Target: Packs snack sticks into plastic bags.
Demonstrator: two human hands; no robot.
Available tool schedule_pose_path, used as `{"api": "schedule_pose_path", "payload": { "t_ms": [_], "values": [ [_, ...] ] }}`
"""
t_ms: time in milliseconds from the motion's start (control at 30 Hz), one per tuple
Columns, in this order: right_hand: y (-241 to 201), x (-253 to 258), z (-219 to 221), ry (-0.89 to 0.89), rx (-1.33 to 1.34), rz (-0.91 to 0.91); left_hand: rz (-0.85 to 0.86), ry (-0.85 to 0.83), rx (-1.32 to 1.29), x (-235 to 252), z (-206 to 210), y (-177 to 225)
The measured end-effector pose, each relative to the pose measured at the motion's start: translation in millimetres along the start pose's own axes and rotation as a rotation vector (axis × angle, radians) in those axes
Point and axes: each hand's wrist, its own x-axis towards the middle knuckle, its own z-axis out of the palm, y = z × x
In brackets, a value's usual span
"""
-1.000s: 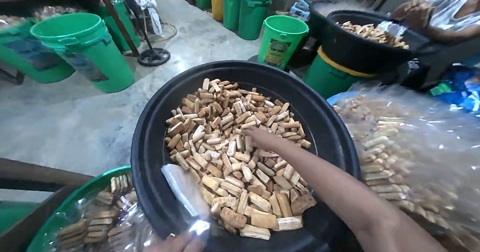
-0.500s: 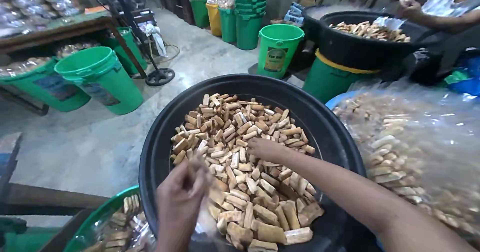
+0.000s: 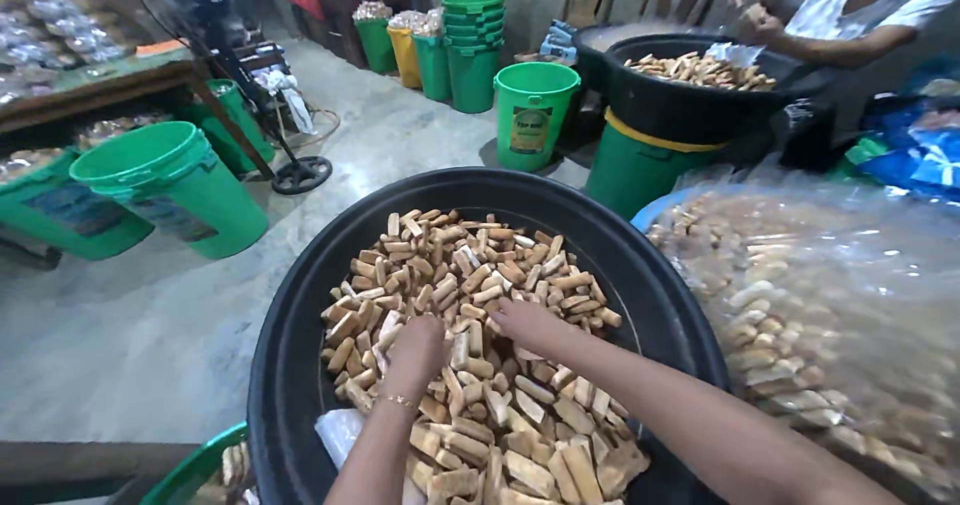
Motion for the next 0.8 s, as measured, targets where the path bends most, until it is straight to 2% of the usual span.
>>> {"api": "schedule_pose_path", "payload": {
  "t_ms": [100, 167, 233, 333, 400, 500, 600, 700, 733, 800],
  "values": [
    [-13, -14, -26, 0.238, 0.404, -0.050, 0.059, 0.056, -0.231, 0, -3, -2],
    [-21, -19, -35, 0.332, 0.515, -0.133, 0.144, 0.124, -0.362, -9, -12, 10],
    [-31, -21, -37, 0.358, 0.423, -0.148, 0.217, 0.212, -0.436, -15, -15, 21],
    [-49, -23, -32, 0.392, 0.167, -0.135, 0.232, 0.344, -0.444, -15, -9, 27],
    [-61, -32, -46, 0.260, 0.200, -0.083, 0.243, 0.432, -0.453, -16, -7, 28],
    [-62, -38, -66, 0.263, 0.339, -0.044, 0.287, 0.554, -0.486, -25, -11, 36],
    [-62, -40, -72, 0.301, 0.293, 0.034, 0.519, 0.777, -0.495, -47, -6, 54],
    [-63, -57, -89, 0.384, 0.270, 0.026, 0.749, 1.036, -0.690, -49, -9, 28],
    [-58, -64, -91, 0.492, 0.297, -0.064, 0.736, 1.024, -0.846, -49, -14, 13],
    [-49, -74, -96, 0.655, 0.376, -0.263, 0.616, 0.804, -1.220, -48, -27, -10]
  ]
}}
